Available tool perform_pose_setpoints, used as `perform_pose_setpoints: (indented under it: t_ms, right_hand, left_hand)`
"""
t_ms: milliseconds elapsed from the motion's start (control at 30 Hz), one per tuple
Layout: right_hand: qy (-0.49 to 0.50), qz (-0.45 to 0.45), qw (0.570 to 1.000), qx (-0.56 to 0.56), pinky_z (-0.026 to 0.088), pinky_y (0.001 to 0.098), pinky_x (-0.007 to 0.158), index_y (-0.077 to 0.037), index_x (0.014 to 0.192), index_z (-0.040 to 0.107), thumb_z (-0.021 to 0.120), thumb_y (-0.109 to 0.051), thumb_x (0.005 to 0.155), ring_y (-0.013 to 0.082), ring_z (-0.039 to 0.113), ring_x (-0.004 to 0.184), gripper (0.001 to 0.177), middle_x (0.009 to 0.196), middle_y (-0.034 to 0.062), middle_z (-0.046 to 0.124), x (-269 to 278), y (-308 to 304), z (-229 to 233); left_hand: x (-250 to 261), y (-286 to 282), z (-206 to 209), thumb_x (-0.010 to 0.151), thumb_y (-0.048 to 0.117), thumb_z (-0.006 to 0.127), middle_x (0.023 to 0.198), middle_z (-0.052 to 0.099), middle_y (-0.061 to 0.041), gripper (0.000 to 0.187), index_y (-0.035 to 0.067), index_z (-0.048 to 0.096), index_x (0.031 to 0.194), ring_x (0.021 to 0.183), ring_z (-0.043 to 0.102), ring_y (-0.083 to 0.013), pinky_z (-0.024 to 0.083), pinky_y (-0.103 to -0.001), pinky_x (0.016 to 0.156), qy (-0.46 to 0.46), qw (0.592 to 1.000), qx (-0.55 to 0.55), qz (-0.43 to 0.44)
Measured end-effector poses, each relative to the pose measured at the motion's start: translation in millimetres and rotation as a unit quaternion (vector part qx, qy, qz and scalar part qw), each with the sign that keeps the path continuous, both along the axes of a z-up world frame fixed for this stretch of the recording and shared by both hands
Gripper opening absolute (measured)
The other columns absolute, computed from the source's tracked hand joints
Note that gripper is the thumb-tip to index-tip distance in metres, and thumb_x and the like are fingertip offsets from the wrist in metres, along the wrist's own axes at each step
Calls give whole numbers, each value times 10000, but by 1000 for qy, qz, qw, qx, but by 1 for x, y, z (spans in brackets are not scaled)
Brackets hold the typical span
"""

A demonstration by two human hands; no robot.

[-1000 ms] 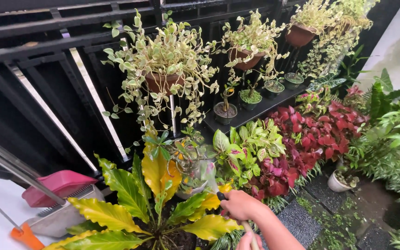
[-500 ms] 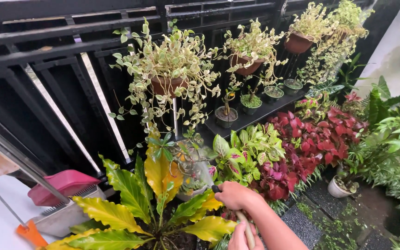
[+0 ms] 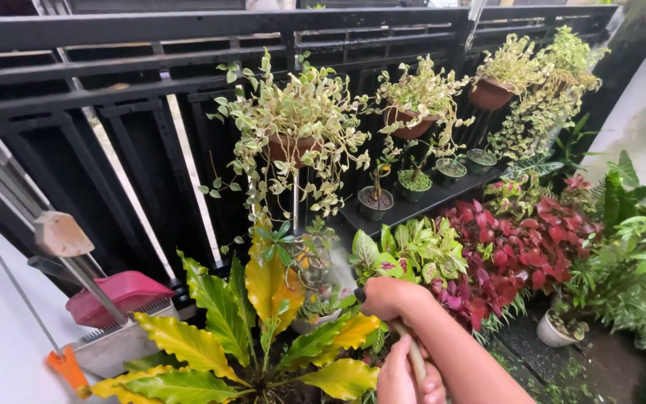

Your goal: Watering a variety of potted plants on shelves and the ground using a garden hose.

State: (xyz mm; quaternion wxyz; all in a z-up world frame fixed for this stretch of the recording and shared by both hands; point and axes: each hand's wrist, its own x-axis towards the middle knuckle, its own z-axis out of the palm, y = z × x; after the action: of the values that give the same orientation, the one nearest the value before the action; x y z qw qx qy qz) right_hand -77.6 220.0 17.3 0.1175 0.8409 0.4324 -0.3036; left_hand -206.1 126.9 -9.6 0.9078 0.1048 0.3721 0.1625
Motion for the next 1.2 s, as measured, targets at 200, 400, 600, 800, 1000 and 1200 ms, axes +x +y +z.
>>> perform_pose_setpoints:
  t_ms: [200,400,600,800,1000,1200]
  right_hand:
    - [-61,-39,997,23,456,339,569,-67,935,619,552,-221,978,178,571,653,173,836,45,662,2,25,56]
    - [-60,-50,996,53,538,330,526,-185,1590,371,553,-250,981,205,663,596,639,1288,92,705,9,38,108]
    - [27,-110,989,99,443,204,419,-209,1529,517,558,-154,1032,108,497,522,503,897,82,631,-4,34,185]
    - [21,-138,982,125,452,236,434,-196,1602,386,574,-180,1046,140,498,537,587,845,143,627,15,49,240]
    - [-18,-144,977,158,456,242,450,-194,1600,386,564,-236,1048,138,491,548,581,999,148,679,11,71,271]
    - [-38,-108,979,171,440,268,420,-75,1548,446,508,-269,1076,163,494,500,514,750,126,609,5,95,266]
  left_hand:
    - [15,34,-5,1080,563,482,536,456,-145,592,21,564,856,408,466,-244,378,-332,371,-194,972,64,-120]
    - [-6,32,31,1128,441,366,585,607,-111,570,36,630,827,514,545,-189,517,-286,592,-107,925,317,-182]
    - [-24,11,24,958,451,490,854,657,104,205,302,608,1035,838,611,-43,476,-192,861,127,805,468,-343]
    - [37,17,-142,933,271,633,714,493,125,134,317,559,831,704,468,-34,402,-185,717,202,761,561,-256]
    - [-3,53,-55,928,648,530,730,436,101,423,241,567,1036,617,370,-42,369,-237,646,-13,790,574,-215]
    - [-9,88,31,1037,460,423,778,535,-9,373,113,538,1105,626,385,-109,335,-300,612,-173,772,603,-99]
